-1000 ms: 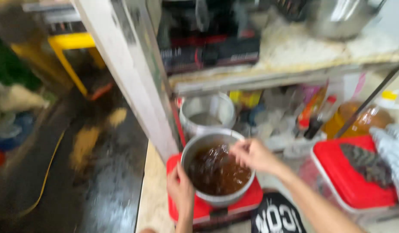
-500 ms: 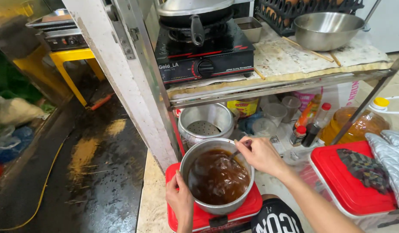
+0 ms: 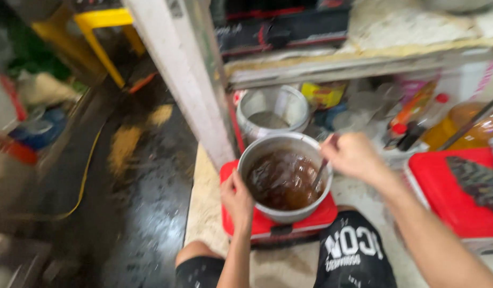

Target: Preparing a sauce by adding liquid to a pot, stirring it at a low workstation, and cleaning preparation items like a pitcher and cutting board.

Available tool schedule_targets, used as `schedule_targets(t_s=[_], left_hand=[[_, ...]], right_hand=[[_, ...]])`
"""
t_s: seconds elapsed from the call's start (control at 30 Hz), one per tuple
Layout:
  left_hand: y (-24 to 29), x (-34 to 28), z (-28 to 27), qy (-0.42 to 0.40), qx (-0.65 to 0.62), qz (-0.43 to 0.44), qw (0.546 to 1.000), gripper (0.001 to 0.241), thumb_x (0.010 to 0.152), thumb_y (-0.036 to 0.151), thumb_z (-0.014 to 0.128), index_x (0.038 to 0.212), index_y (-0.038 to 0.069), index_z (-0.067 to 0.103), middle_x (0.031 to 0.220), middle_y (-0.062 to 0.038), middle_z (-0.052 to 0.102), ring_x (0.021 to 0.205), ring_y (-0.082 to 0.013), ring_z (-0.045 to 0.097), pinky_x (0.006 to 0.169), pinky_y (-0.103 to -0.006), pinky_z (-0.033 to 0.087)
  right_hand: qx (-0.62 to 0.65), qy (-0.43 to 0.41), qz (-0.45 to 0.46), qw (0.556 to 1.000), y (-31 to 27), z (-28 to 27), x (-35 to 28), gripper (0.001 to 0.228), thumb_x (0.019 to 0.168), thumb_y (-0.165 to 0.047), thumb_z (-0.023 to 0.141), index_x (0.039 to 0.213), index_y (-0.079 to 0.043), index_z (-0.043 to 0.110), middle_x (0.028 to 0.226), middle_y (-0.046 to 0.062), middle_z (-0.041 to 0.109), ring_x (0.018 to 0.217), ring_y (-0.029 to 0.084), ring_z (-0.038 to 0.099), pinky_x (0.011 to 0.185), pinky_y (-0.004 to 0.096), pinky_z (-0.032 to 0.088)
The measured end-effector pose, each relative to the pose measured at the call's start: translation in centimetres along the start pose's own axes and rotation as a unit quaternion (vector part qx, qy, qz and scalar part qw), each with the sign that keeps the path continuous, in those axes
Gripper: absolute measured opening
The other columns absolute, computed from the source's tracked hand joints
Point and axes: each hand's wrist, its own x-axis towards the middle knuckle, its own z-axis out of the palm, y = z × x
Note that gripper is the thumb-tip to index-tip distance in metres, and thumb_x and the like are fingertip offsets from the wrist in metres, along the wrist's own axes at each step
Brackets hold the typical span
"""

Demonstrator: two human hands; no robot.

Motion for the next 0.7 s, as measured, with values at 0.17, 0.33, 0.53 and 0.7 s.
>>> schedule_targets(t_s=[0.17, 0.33, 0.53, 0.7], left_hand=[[0.4, -0.1, -0.1, 0.024, 0.000, 0.006, 1.000, 0.039, 0.103, 0.031, 0.057, 0.103, -0.004, 0.074, 0.083, -0.019, 0.071, 0.078, -0.0273, 0.067, 0.077, -0.0406, 0.052], [0.1, -0.2, 0.0, 0.032, 0.022, 0.007, 0.999, 0.039, 0.103, 0.032, 0.058, 0.105, -0.003, 0.075, 0.085, -0.020, 0.069, 0.081, -0.0311, 0.067, 0.077, -0.0423, 0.051], [0.5, -0.3, -0.2, 0.023, 0.019, 0.001, 1.000, 0.039, 0.103, 0.032, 0.058, 0.105, -0.002, 0.075, 0.083, -0.020, 0.068, 0.079, -0.0317, 0.067, 0.076, -0.0429, 0.051], [0.6, -0.4, -0.2, 0.029, 0.005, 0.007, 1.000, 0.038, 0.103, 0.032, 0.058, 0.105, -0.003, 0.074, 0.085, -0.020, 0.068, 0.081, -0.0317, 0.066, 0.077, -0.0433, 0.050]], right_hand=[[-0.032, 0.103, -0.055, 0.993, -2.4, -1.2, -0.8, 0.040, 0.098, -0.039, 0.064, 0.098, -0.002, 0.079, 0.073, 0.018, 0.070, 0.071, 0.023, 0.069, 0.061, 0.038, 0.053], [0.155, -0.013, -0.024, 0.988, 0.7, 1.5, -0.5, 0.034, 0.100, -0.033, 0.063, 0.098, -0.002, 0.077, 0.073, 0.006, 0.075, 0.065, 0.012, 0.068, 0.060, 0.030, 0.053], [0.264, -0.076, -0.003, 0.962, 1.5, 0.6, -2.4, 0.031, 0.104, -0.027, 0.061, 0.104, -0.001, 0.077, 0.081, 0.004, 0.074, 0.067, 0.009, 0.062, 0.056, 0.024, 0.049], [0.212, -0.026, -0.040, 0.976, -0.6, -2.7, -4.5, 0.028, 0.104, -0.025, 0.060, 0.115, -0.002, 0.074, 0.085, 0.003, 0.074, 0.071, 0.008, 0.065, 0.059, 0.023, 0.051]])
